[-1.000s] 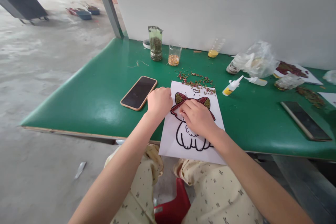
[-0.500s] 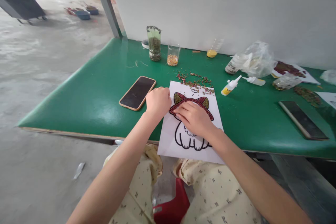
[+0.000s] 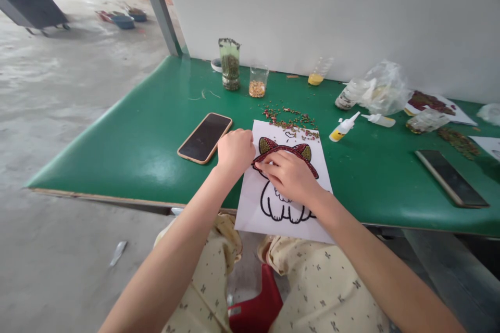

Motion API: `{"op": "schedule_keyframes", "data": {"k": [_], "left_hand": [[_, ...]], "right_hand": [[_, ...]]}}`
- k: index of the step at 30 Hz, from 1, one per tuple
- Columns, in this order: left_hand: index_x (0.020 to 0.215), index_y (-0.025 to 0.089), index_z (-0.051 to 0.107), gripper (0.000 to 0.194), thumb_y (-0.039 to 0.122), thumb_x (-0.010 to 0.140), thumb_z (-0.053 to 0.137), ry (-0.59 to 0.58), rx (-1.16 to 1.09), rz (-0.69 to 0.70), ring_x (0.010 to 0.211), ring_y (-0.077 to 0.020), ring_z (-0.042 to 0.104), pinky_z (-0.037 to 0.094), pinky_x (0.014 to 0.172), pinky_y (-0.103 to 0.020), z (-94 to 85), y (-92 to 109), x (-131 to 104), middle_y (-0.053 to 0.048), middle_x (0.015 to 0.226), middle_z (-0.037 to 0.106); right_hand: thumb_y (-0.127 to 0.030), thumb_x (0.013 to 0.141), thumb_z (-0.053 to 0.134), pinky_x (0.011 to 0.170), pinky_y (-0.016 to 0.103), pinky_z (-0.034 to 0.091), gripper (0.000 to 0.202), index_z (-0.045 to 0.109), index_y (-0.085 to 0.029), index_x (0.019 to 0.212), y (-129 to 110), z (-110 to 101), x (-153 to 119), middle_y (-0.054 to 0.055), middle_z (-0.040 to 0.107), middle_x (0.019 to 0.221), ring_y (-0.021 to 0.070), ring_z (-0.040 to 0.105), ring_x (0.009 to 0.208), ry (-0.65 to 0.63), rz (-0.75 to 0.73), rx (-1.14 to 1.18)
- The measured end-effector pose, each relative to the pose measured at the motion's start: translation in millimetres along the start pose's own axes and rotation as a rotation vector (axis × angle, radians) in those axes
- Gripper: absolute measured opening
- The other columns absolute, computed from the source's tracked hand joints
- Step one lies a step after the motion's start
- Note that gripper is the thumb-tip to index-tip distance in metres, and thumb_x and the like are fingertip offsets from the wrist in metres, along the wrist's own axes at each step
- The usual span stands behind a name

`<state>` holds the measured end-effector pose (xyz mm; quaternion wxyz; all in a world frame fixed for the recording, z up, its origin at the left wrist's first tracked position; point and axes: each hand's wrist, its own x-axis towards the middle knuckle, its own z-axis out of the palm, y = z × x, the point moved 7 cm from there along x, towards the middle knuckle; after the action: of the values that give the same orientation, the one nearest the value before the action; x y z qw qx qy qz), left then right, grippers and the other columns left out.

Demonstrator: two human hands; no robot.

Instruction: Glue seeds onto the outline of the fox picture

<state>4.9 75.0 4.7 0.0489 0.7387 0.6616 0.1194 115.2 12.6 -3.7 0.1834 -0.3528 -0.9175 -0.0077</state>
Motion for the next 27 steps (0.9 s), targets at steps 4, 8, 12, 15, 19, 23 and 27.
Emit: {"op": "schedule_keyframes", "data": {"k": [4,8,12,15,19,23,27], "left_hand": [[0.094,0.017,0.071,0.031,0.014,0.081,0.043,-0.001,0.005,0.001,0.090,-0.0228,0.065,0.047,0.071,-0.030,0.3,-0.1,0.2,-0.008,0.102,0.071],[0.094,0.017,0.071,0.031,0.013,0.080,0.043,0.005,0.002,0.001,0.090,-0.0229,0.065,0.048,0.071,-0.030,0.1,0.0,0.1,-0.008,0.102,0.071],[0.095,0.018,0.071,0.031,0.014,0.081,0.043,0.000,0.000,-0.003,0.090,-0.0221,0.065,0.048,0.072,-0.030,0.4,-0.2,-0.1,-0.008,0.102,0.071],[0.095,0.018,0.071,0.030,0.014,0.082,0.044,-0.005,-0.002,-0.004,0.091,-0.0215,0.065,0.048,0.073,-0.029,0.5,-0.5,-0.2,-0.007,0.103,0.071],[0.095,0.018,0.070,0.030,0.014,0.082,0.044,-0.006,-0.004,-0.003,0.090,-0.0212,0.065,0.048,0.074,-0.029,0.7,-0.7,-0.1,-0.007,0.102,0.071],[0.094,0.018,0.070,0.029,0.014,0.082,0.044,-0.003,0.002,-0.002,0.090,-0.0214,0.065,0.047,0.073,-0.029,0.4,-0.6,0.2,-0.007,0.101,0.071],[0.094,0.018,0.070,0.030,0.014,0.082,0.044,-0.007,0.014,0.002,0.091,-0.0220,0.065,0.047,0.073,-0.029,-0.5,0.2,0.3,-0.007,0.102,0.071]], "right_hand": [[-0.017,0.093,0.047,0.077,0.036,0.046,0.028,0.069,-0.020,0.109,0.4,1.0,-0.8,0.008,0.066,0.096,0.0210,0.054,0.089,-0.006,-0.004,0.006],[-0.017,0.093,0.046,0.076,0.035,0.046,0.028,0.069,-0.021,0.110,0.7,1.2,-1.9,0.008,0.066,0.096,0.0208,0.054,0.090,-0.010,-0.007,0.004],[-0.017,0.093,0.045,0.076,0.036,0.046,0.030,0.067,-0.021,0.113,0.7,2.6,-2.9,0.008,0.065,0.096,0.0208,0.053,0.089,-0.019,-0.011,0.011],[-0.017,0.093,0.045,0.075,0.035,0.046,0.031,0.066,-0.021,0.115,1.7,3.3,-3.9,0.008,0.065,0.093,0.0203,0.054,0.086,-0.021,-0.005,0.015],[-0.018,0.093,0.045,0.076,0.035,0.046,0.029,0.068,-0.019,0.111,3.7,0.7,-5.4,0.008,0.064,0.092,0.0204,0.054,0.087,-0.008,0.000,0.021],[-0.019,0.094,0.045,0.076,0.035,0.046,0.028,0.070,-0.019,0.107,4.1,-1.6,-6.4,0.008,0.064,0.090,0.0202,0.054,0.085,-0.003,-0.009,0.020],[-0.020,0.094,0.044,0.076,0.035,0.046,0.029,0.069,-0.020,0.108,3.8,-0.7,-6.9,0.008,0.064,0.090,0.0200,0.054,0.085,-0.003,-0.006,0.018]]}}
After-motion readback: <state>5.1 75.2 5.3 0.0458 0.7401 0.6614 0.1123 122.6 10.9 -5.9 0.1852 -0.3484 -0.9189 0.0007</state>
